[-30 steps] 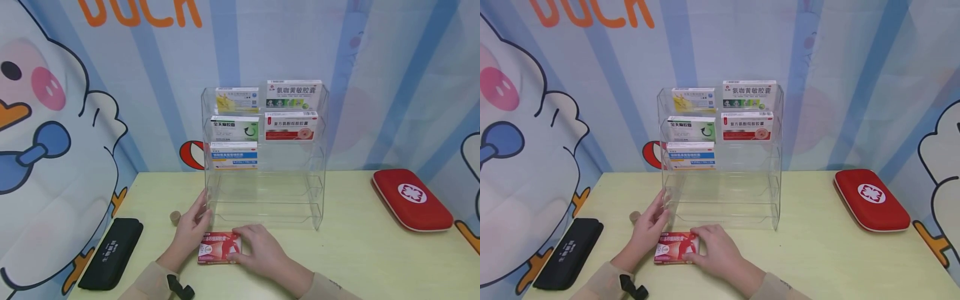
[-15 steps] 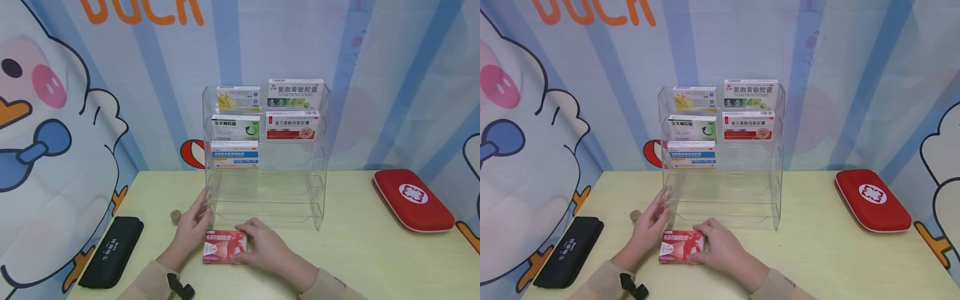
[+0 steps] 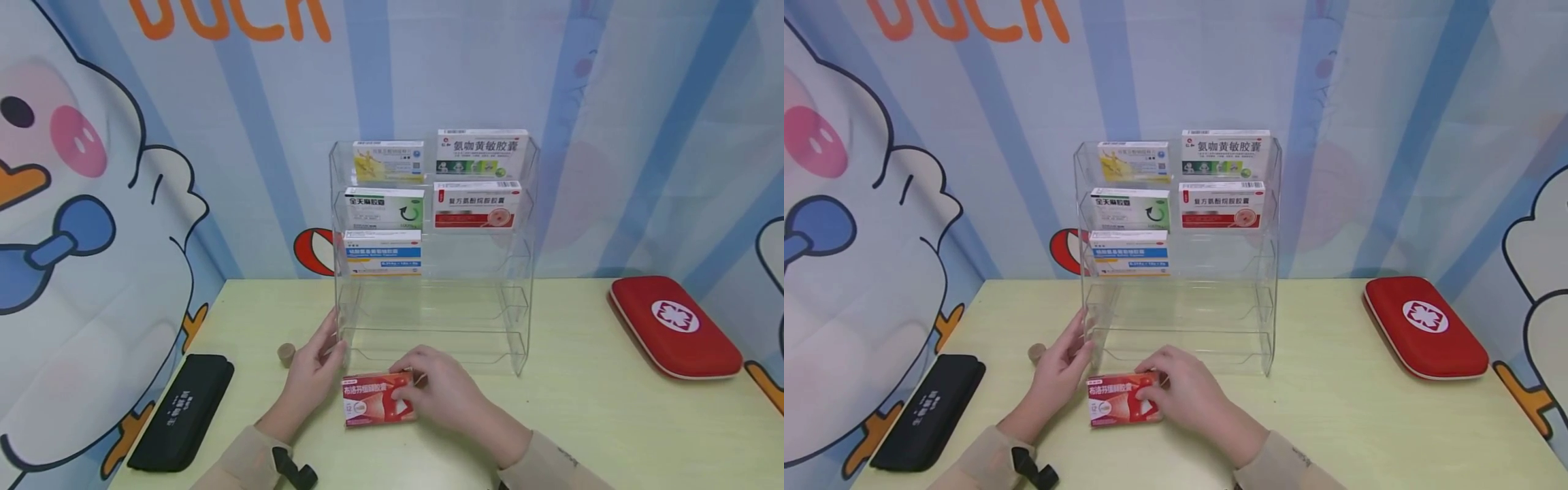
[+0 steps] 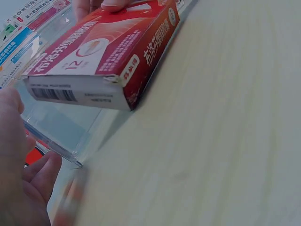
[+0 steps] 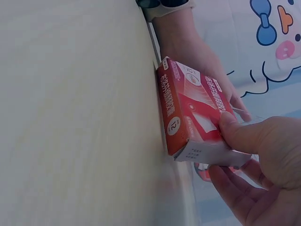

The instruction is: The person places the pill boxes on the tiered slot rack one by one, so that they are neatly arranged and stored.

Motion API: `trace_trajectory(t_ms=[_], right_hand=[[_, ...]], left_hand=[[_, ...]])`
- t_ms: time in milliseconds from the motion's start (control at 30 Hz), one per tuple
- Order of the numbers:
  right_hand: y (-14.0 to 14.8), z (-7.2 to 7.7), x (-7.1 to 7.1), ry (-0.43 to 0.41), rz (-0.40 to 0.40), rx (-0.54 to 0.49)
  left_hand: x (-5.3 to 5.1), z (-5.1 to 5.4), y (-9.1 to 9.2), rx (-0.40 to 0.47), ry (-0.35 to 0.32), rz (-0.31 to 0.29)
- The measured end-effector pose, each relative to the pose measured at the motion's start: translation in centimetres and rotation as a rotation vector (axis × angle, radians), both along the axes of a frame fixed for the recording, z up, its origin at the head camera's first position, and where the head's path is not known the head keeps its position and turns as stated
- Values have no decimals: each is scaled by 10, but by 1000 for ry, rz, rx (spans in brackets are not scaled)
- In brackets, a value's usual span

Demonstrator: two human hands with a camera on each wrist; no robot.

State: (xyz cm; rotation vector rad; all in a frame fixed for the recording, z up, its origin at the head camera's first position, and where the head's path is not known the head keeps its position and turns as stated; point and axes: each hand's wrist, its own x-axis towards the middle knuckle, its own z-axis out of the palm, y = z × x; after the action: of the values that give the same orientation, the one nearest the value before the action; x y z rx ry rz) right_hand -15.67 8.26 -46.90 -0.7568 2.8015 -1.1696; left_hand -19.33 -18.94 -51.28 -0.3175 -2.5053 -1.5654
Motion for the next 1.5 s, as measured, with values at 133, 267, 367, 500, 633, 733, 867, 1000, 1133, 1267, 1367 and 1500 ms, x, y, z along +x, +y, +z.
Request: trace_trajectory(t_ms=[133,267,367,500,633,733,867,1000,1133,1267,1367,1500], right_hand=[[7,9,-3,3,-19,-23],[18,20,-10,42,-42,-50],[29,28,-15,107,-56,-69],[45,42,-21,188,-92,-94],[60,59,-25,269,-152,-107],[72,72,-29,338,-194,-110],[85,88,-35,456,-219,-122],[96,105,-44,561,-242,-129],[105,119,-52,588,-269,-153],[110,127,-63,589,-298,-205],[112,129,-70,610,-316,-243],[112,128,-79,629,-350,-250]], left_hand=[[0,1,0,11,-3,2],[0,0,1,13,-3,13],[0,-2,2,20,13,5],[-1,-4,3,27,27,-5],[0,-4,3,29,29,-3],[1,-2,2,41,28,-11],[2,0,2,47,25,-19],[1,1,1,43,33,-21],[1,1,1,43,35,-20],[1,2,0,44,17,-10],[0,1,0,45,7,-10],[-1,0,-1,43,9,-15]])
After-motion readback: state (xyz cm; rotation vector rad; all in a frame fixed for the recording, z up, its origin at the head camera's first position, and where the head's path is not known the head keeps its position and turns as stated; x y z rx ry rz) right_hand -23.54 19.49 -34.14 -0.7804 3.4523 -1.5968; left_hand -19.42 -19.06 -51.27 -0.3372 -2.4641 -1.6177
